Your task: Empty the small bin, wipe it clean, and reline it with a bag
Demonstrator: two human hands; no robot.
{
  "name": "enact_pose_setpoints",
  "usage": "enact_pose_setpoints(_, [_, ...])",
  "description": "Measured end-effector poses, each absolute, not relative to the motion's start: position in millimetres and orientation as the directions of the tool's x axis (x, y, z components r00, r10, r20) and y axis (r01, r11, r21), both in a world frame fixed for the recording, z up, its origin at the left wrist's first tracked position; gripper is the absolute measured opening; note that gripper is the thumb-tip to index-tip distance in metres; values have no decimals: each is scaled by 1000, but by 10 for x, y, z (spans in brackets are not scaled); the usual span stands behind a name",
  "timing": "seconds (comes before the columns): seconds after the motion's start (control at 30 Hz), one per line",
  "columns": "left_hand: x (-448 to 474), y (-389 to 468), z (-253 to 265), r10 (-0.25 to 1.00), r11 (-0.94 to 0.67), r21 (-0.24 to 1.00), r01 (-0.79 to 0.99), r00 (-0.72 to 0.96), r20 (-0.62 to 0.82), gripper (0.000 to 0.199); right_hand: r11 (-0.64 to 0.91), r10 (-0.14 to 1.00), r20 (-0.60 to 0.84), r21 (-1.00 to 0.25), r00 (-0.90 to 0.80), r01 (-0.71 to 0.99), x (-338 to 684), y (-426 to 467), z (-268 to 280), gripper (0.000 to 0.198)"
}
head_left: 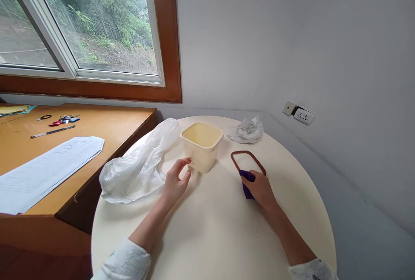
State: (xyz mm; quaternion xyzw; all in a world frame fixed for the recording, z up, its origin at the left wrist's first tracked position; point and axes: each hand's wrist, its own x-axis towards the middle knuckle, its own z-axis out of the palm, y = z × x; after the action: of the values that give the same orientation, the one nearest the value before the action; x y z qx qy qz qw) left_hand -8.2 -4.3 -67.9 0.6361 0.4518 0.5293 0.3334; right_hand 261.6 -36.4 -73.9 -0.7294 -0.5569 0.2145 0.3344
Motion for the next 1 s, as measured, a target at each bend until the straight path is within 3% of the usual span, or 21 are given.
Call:
enact_pose_setpoints(0.2, [-71,-58,-684,938,-346,907,239,69,340,23,-60,913,95,-930,397,362,2545,-402,-702,28])
enact_pose_setpoints(0.37, [-29,-83,-696,904,-418,873,251,17,428,20,92,874,206,-960,440,265,2356,-514,-623,23])
enact_pose_setpoints(0.47, [-8,-125,-657,899,-437,883,174,42,436,17,183,858,321,-921,402,344,2210,-633,-590,17])
enact_pose_setpoints(0.57, [5,-158,-587,929,-363,930,61,107,355,9,237,869,386,-874,309,425,2088,-745,-610,12])
enact_pose_setpoints(0.7, [8,-139,-551,948,-185,981,-61,252,195,34,370,867,483,-788,121,492,1970,-831,-675,4])
enact_pose_setpoints(0.87, [12,-113,-599,848,-46,944,-328,487,210,75,636,739,656,-603,-153,483,1817,-874,-716,10])
enact_pose_setpoints(1.0, [-2,-168,-567,762,142,891,-432,622,180,88,685,692,683,-519,-234,511,1731,-905,-753,16])
